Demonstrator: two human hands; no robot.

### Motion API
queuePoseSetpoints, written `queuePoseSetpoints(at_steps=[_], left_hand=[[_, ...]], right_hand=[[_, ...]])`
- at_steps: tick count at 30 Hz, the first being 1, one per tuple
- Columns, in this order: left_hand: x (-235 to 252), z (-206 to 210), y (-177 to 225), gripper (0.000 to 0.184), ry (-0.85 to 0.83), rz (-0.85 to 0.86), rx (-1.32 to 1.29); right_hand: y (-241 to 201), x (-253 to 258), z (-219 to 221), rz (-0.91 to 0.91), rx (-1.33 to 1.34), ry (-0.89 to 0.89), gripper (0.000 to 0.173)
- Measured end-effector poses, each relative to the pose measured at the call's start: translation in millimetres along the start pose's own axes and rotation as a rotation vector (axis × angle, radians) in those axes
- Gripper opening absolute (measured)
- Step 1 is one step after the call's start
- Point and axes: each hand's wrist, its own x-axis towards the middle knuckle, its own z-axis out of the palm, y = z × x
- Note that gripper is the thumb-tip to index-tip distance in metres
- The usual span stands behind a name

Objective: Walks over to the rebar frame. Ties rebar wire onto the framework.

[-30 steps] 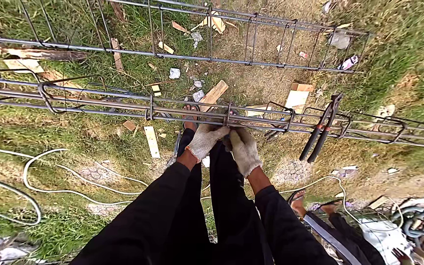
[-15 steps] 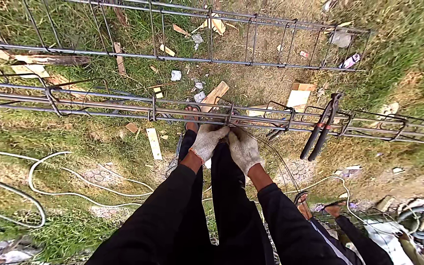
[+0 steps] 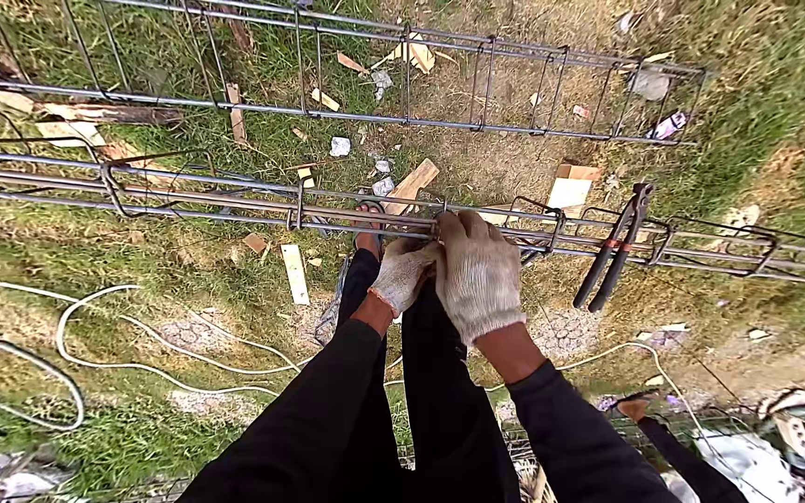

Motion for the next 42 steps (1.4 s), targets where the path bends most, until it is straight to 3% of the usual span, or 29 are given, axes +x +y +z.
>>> queuePoseSetpoints(at_steps=[3, 6, 12, 16, 26, 28, 34, 42], left_hand=[[5.5, -1.5, -8.6, 0.023, 0.000, 0.004, -0.029], [2.5, 0.6, -6.8, 0.020, 0.035, 0.004, -0.014], [8.1, 0.5, 0.2, 0.012, -0.037, 0.002, -0.085], [13.7, -0.7, 6.0, 0.012, -0.096, -0.054, -0.215], [11.0, -17.5, 7.2, 0.021, -0.342, -0.137, -0.310], [11.7, -11.4, 8.3, 0.011, -0.246, -0.142, -0.253], [11.7, 11.5, 4.8, 0.004, 0.038, -0.081, -0.174], [9.2, 11.4, 1.0, 0.005, 0.033, -0.014, -0.112]], right_hand=[[7.2, 8.1, -1.3, 0.047, -0.116, -0.237, 0.020], [16.0, -11.0, -1.4, -0.075, -0.024, -0.210, 0.013], [57.4, 18.3, 11.9, -0.130, -0.095, -0.212, 0.022], [55.1, 28.7, 18.6, -0.051, -0.073, -0.197, 0.025], [39.3, 40.1, 3.4, 0.157, -0.109, -0.444, 0.027], [39.4, 41.5, 5.0, 0.145, -0.117, -0.448, 0.027], [42.3, 30.7, 17.3, 0.101, -0.147, -0.301, 0.030], [62.3, -30.2, -11.6, 0.055, -0.149, -0.310, 0.012]])
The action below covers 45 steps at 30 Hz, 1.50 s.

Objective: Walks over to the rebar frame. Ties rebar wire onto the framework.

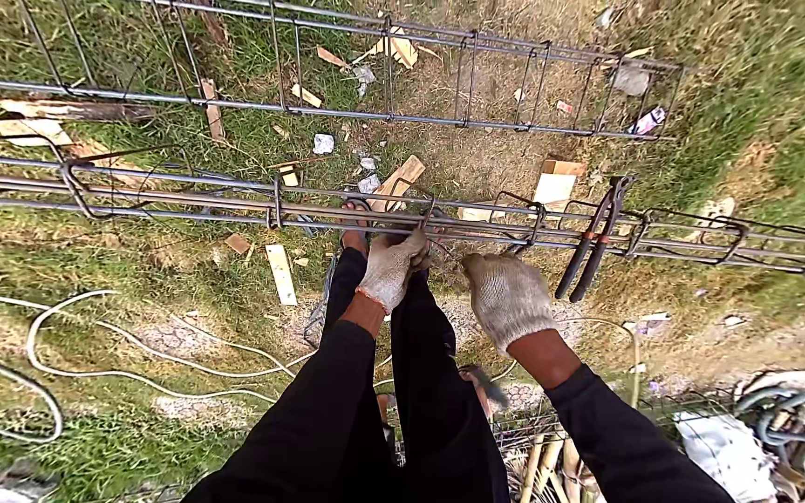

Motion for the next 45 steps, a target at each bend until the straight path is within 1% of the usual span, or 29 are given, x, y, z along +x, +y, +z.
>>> queuePoseSetpoints(at_steps=[2, 4, 5, 8, 10, 13, 15, 17, 23, 27, 31, 34, 39, 43, 45], left_hand=[[0.6, 0.7, -1.5, 0.004, 0.010, -0.003, -0.004], [2.3, 0.7, -4.4, 0.004, 0.018, 0.009, 0.005], [3.3, 1.2, -5.3, 0.005, 0.030, 0.017, 0.018], [4.9, 1.6, -8.1, 0.006, 0.060, 0.036, 0.047], [4.6, 0.7, -9.4, 0.008, 0.058, 0.036, 0.049], [4.7, -0.4, -10.8, 0.010, 0.048, 0.038, 0.044], [5.0, -0.6, -11.5, 0.011, 0.050, 0.039, 0.038], [4.4, 0.7, -12.5, 0.011, 0.067, 0.049, 0.037], [2.7, 5.0, -16.1, 0.011, 0.091, 0.080, 0.055], [0.3, 4.3, -20.2, 0.012, 0.096, 0.108, 0.078], [1.3, 5.0, -21.9, 0.016, 0.121, 0.125, 0.120], [0.1, 6.0, -22.2, 0.018, 0.134, 0.128, 0.111], [5.7, 5.4, -19.1, 0.019, 0.115, 0.115, 0.109], [8.3, 2.7, -18.5, 0.019, 0.086, 0.116, 0.118], [6.4, 1.2, -18.2, 0.019, 0.072, 0.113, 0.119]], right_hand=[[9.1, -10.3, -4.4, 0.032, -0.029, -0.016, 0.012], [19.3, -14.3, -3.6, 0.092, -0.053, -0.085, 0.018], [23.6, -14.7, -0.8, 0.099, -0.049, -0.088, 0.022], [27.6, -12.4, 8.6, 0.078, 0.100, -0.024, 0.031], [24.4, -5.5, 10.0, 0.071, 0.172, 0.017, 0.033], [18.1, 10.4, 8.8, 0.040, 0.118, 0.137, 0.031], [17.3, 20.4, 7.3, 0.061, 0.081, 0.236, 0.031], [16.2, 28.4, 8.8, 0.095, 0.045, 0.265, 0.033], [7.3, 44.8, 2.9, 0.228, 0.001, 0.069, 0.030], [-0.4, 63.0, -2.7, 0.234, -0.034, -0.043, 0.030], [9.9, 66.9, -4.9, 0.141, -0.007, -0.044, 0.034], [22.0, 64.5, -0.4, 0.078, 0.040, -0.067, 0.040], [19.0, 68.5, 5.0, 0.115, 0.014, -0.046, 0.046], [16.6, 70.3, 0.6, 0.183, 0.076, -0.052, 0.043], [13.7, 74.4, -6.0, 0.206, 0.098, -0.085, 0.043]])
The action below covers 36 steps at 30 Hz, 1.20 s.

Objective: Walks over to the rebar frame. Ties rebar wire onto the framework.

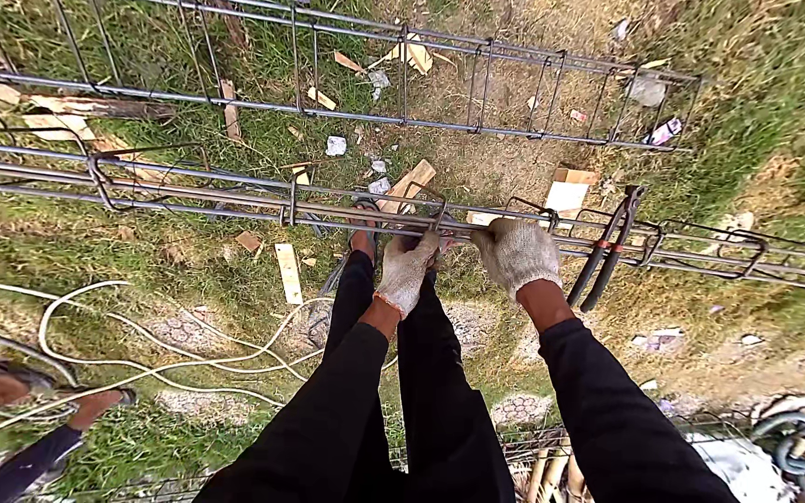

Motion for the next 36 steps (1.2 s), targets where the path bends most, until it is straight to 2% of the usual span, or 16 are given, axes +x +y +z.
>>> queuePoseSetpoints(at_steps=[6, 11, 13, 14, 15, 18, 21, 25, 28, 31, 33, 36], left_hand=[[-4.8, 0.4, -4.0, 0.018, 0.009, -0.019, -0.028], [-6.7, -1.0, -4.5, 0.019, 0.027, -0.030, -0.024], [-4.8, -0.6, -5.9, 0.020, 0.020, -0.033, -0.028], [-2.9, 0.5, -5.5, 0.020, 0.013, -0.028, -0.038], [-1.6, 0.8, -5.1, 0.020, 0.008, -0.027, -0.044], [-2.0, 0.4, -2.7, 0.019, 0.003, -0.031, -0.030], [-2.4, -0.6, -2.7, 0.019, 0.015, -0.054, -0.025], [-0.7, 2.3, -2.7, 0.017, 0.027, -0.048, -0.048], [-1.5, 4.3, -1.4, 0.015, 0.033, -0.013, -0.075], [-2.9, 1.5, 1.0, 0.016, 0.022, -0.038, -0.072], [-2.0, -4.8, 5.6, 0.017, -0.042, -0.070, -0.065], [0.7, -22.7, 15.5, 0.016, -0.258, -0.115, -0.135]], right_hand=[[-38.0, -1.5, -18.8, 0.047, -0.099, -0.110, 0.030], [-39.3, -1.8, -21.4, -0.150, -0.213, -0.272, 0.027], [-39.1, -7.9, -23.9, -0.192, -0.248, -0.316, 0.020], [-41.5, -11.3, -25.9, -0.204, -0.270, -0.319, 0.023], [-45.7, -15.3, -27.2, -0.213, -0.286, -0.318, 0.026], [-54.8, -21.1, -19.2, -0.262, -0.330, -0.258, 0.020], [-52.8, -13.8, -8.9, -0.283, -0.335, -0.248, 0.024], [-24.3, -7.7, -9.7, -0.312, -0.245, -0.227, 0.026], [-1.5, -15.2, -8.1, -0.327, -0.115, -0.088, 0.034], [6.3, -22.7, -4.9, -0.381, -0.072, 0.010, 0.023], [2.6, -20.4, -0.4, -0.408, -0.064, 0.007, 0.023], [-4.4, -5.5, 3.1, -0.436, -0.066, -0.004, 0.026]])
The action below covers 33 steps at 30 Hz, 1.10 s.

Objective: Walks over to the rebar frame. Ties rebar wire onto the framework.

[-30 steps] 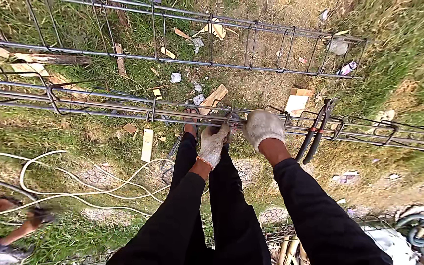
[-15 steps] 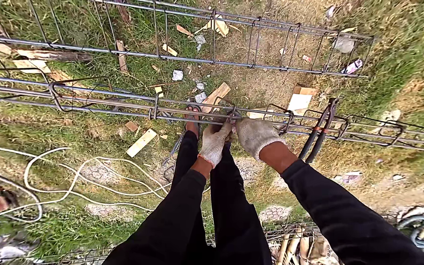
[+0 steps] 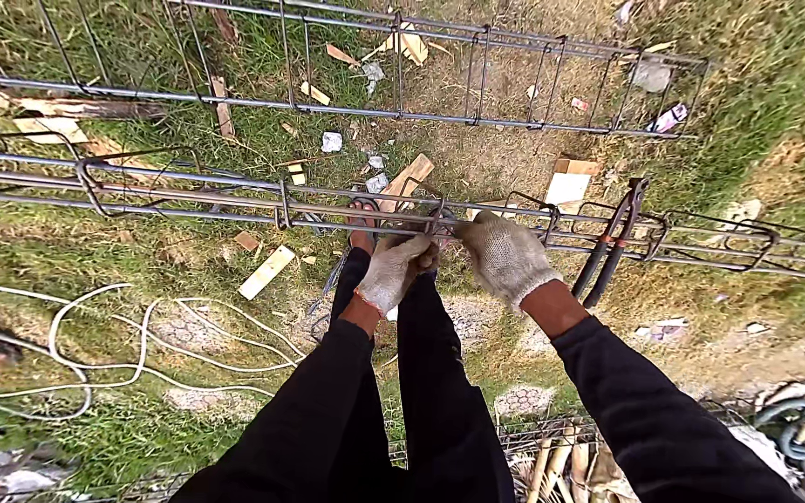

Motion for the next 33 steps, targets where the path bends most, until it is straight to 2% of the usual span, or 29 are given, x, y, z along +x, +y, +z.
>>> queuePoseSetpoints(at_steps=[2, 5, 10, 12, 17, 19, 24, 26, 29, 33], left_hand=[[2.3, -12.0, 4.5, 0.020, -0.087, -0.061, -0.016], [5.5, -19.8, 9.0, 0.020, -0.108, -0.123, 0.022], [11.0, -18.5, 7.7, 0.030, -0.122, -0.054, 0.097], [13.9, -19.5, 6.8, 0.031, -0.128, -0.037, 0.099], [13.5, -18.5, 7.3, 0.029, -0.094, -0.017, 0.128], [15.0, -21.9, 4.7, 0.025, -0.085, 0.005, 0.197], [13.4, -23.1, 3.9, 0.021, -0.041, 0.023, 0.334], [10.3, -23.0, 5.0, 0.021, -0.028, 0.033, 0.350], [8.7, -23.0, 5.2, 0.017, -0.009, 0.043, 0.358], [13.6, -29.4, 1.1, 0.016, -0.036, 0.092, 0.386]], right_hand=[[-3.7, 10.3, 2.1, -0.031, 0.010, 0.039, 0.024], [-16.7, 22.3, 6.9, -0.094, -0.013, 0.107, 0.019], [-11.8, 26.5, 10.8, -0.103, 0.001, 0.186, 0.019], [-3.3, 24.8, 15.7, -0.120, 0.008, 0.238, 0.015], [-5.3, 14.3, 27.7, -0.031, 0.040, 0.349, 0.018], [-11.2, 10.9, 34.6, 0.019, 0.040, 0.434, 0.020], [-40.9, -15.8, 54.0, 0.045, 0.158, 0.801, 0.023], [-56.8, -23.4, 61.1, 0.157, 0.210, 0.782, 0.022], [-68.0, -22.5, 64.0, 0.274, 0.148, 0.689, 0.027], [-67.4, -16.6, 56.4, 0.307, 0.174, 0.665, 0.025]])
